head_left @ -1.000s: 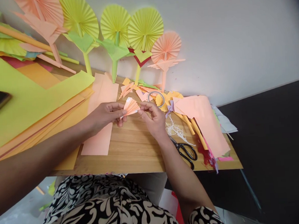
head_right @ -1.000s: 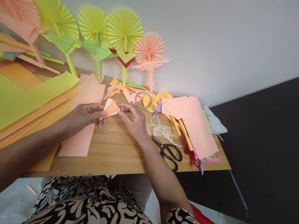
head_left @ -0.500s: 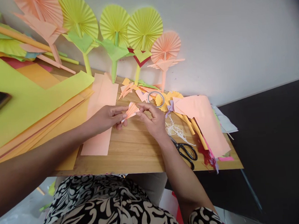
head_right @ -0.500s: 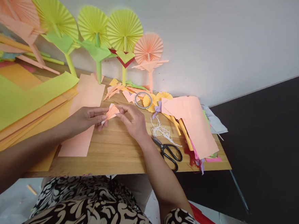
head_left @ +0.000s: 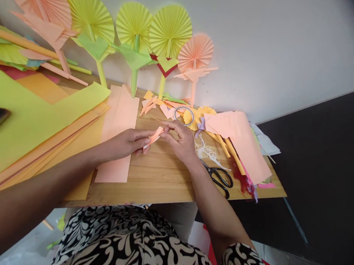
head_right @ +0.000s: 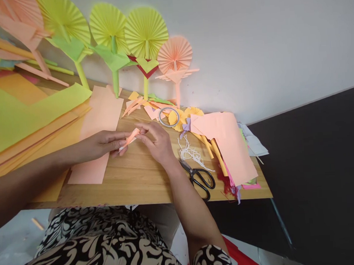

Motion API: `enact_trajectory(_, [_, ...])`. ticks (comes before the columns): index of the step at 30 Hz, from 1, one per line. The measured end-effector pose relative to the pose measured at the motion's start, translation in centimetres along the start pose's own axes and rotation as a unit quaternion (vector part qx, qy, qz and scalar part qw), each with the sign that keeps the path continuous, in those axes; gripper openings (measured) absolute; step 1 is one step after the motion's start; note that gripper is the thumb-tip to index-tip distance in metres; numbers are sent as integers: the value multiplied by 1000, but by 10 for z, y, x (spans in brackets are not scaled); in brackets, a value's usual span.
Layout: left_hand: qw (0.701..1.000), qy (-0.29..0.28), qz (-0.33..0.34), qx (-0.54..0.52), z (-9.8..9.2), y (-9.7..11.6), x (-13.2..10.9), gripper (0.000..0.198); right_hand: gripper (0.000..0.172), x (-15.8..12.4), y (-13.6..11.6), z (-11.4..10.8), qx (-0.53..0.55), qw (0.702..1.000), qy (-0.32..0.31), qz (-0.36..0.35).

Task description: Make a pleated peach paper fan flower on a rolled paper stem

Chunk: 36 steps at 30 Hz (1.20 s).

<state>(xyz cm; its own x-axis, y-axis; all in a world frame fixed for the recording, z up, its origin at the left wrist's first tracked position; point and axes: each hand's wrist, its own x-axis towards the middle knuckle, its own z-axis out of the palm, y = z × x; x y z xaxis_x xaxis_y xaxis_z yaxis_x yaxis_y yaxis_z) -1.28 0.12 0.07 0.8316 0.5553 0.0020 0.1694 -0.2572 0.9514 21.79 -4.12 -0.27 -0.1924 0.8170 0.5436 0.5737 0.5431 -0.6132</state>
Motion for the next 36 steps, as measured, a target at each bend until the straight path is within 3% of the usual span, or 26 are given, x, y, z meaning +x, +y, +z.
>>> enact_trajectory(7, [1000,6,-7,-17,-2,-1,-1,39,31,3,-1,-8,-4,997,-72,-6])
enact_trajectory(12, [999,40,-1,30,-3,-3,2,42,26,2,-8,-6,41,997,-47,35])
enact_trajectory(18, [989,127,-16,74,3,-3,3,38,25,0,-9,3,86,994,-15,69])
enact_trajectory(23, [987,155,-36,32,3,3,3,34,24,0,-10,-2,122,987,-27,97])
enact_trajectory(27, [983,181,-29,14,2,7,3,33,23,0,-8,-9,148,985,-49,78])
enact_trajectory(36, [972,231,-16,47,5,0,3,37,16,0,-14,-6,69,993,-55,73])
